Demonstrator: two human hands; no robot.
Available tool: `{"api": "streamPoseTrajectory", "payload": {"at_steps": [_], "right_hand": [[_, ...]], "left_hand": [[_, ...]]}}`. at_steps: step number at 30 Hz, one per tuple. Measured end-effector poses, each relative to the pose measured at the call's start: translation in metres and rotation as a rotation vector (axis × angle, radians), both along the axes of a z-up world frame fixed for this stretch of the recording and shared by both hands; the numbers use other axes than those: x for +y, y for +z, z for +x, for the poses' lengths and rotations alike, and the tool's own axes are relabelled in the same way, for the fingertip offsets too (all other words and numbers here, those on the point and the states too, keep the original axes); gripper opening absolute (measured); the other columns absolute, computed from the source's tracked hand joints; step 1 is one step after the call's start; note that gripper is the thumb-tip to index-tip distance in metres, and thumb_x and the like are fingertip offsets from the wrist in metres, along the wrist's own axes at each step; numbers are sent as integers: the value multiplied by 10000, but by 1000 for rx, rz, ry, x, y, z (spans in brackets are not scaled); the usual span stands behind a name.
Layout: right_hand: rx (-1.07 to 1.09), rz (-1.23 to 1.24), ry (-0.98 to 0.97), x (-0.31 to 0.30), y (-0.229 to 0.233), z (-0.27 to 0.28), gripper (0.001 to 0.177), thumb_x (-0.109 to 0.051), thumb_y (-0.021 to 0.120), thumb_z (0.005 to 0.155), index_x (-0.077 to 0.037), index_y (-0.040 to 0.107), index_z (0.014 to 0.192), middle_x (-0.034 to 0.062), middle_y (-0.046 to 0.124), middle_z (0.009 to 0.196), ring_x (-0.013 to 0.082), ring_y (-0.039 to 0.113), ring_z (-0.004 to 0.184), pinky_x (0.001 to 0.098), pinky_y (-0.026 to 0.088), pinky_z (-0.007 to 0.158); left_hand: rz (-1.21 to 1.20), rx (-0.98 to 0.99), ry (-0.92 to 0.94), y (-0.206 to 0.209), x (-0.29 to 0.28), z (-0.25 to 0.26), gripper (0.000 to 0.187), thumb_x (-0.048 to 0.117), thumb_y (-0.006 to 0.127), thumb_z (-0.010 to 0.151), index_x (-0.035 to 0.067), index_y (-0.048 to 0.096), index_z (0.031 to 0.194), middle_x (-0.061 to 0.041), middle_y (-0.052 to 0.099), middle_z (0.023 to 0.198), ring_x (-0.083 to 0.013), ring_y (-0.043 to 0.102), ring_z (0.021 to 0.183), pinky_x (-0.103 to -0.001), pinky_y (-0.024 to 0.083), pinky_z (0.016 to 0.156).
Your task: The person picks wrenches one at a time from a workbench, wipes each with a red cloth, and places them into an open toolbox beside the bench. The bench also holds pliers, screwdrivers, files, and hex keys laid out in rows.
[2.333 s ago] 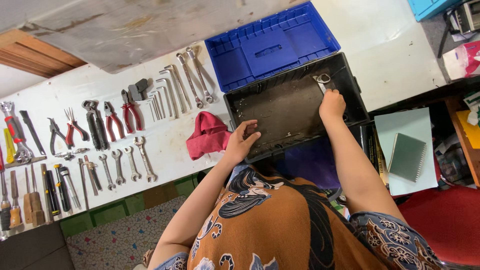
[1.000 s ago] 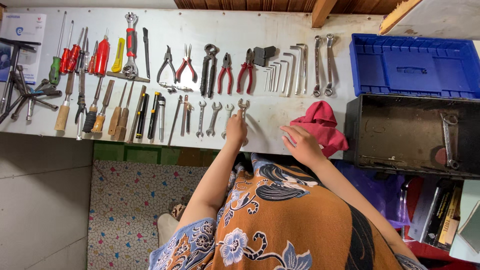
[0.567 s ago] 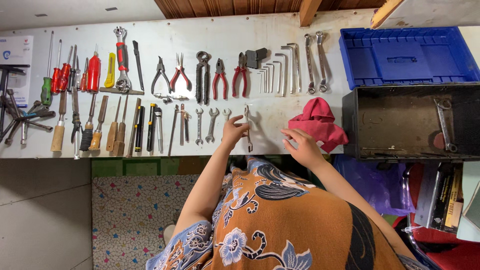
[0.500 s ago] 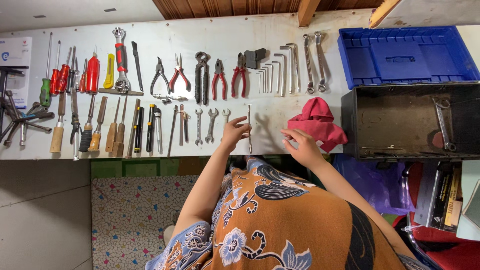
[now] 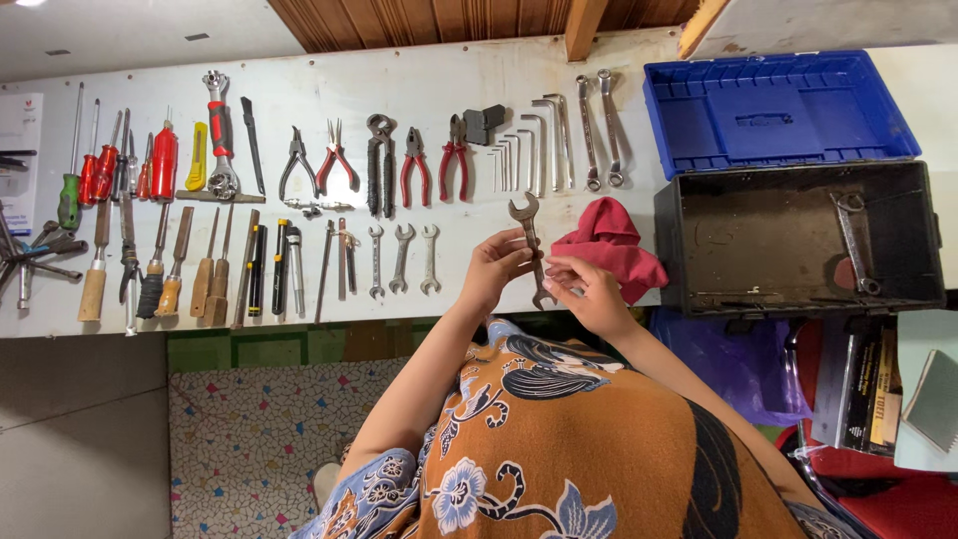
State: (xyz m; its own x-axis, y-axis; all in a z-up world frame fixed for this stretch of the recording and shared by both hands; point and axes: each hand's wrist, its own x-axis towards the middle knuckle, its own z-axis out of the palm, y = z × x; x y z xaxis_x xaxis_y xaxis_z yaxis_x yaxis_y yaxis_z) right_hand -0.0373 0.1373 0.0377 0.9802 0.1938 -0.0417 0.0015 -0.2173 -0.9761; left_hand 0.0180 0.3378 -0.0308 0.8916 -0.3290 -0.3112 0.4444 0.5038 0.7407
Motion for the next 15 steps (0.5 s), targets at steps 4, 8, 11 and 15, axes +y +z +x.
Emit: {"api": "streamPoseTrajectory", "payload": {"at_steps": [4, 8, 11, 15], "right_hand": [[-165, -94, -91, -18, 17, -3, 352, -70, 768, 898, 15, 659, 1222, 123, 751, 1055, 147, 743, 967, 280, 605, 821], [-189, -143, -200, -41, 30, -11, 320, -58, 786, 881, 15, 662, 1167, 106, 756, 1002, 149, 755, 904, 278, 603, 761], [-215, -175, -277, -62, 37, -19, 310, -51, 808, 871, 17, 669, 1141, 98, 764, 961, 154, 758, 869, 277, 601, 741], [-222, -140, -328, -92, 40, -26, 339, -38, 799, 857, 33, 663, 1159, 119, 759, 980, 163, 756, 893, 274, 607, 738]], "left_hand": [[6, -5, -36, 13, -38, -6, 337, -3, 634, 974, -9, 606, 1310, -119, 739, 1118, -216, 733, 998, -372, 613, 931], [43, 14, -100, 25, -73, -11, 331, 33, 626, 995, 1, 608, 1324, -102, 728, 1128, -191, 705, 954, -342, 564, 842], [20, 20, -141, 30, -100, -15, 344, 45, 613, 994, 7, 603, 1336, -94, 705, 1183, -176, 696, 1015, -334, 568, 897], [-22, -11, -199, 34, -134, -19, 364, 44, 600, 1003, 9, 595, 1365, -107, 674, 1263, -191, 677, 1095, -342, 563, 954]]}}
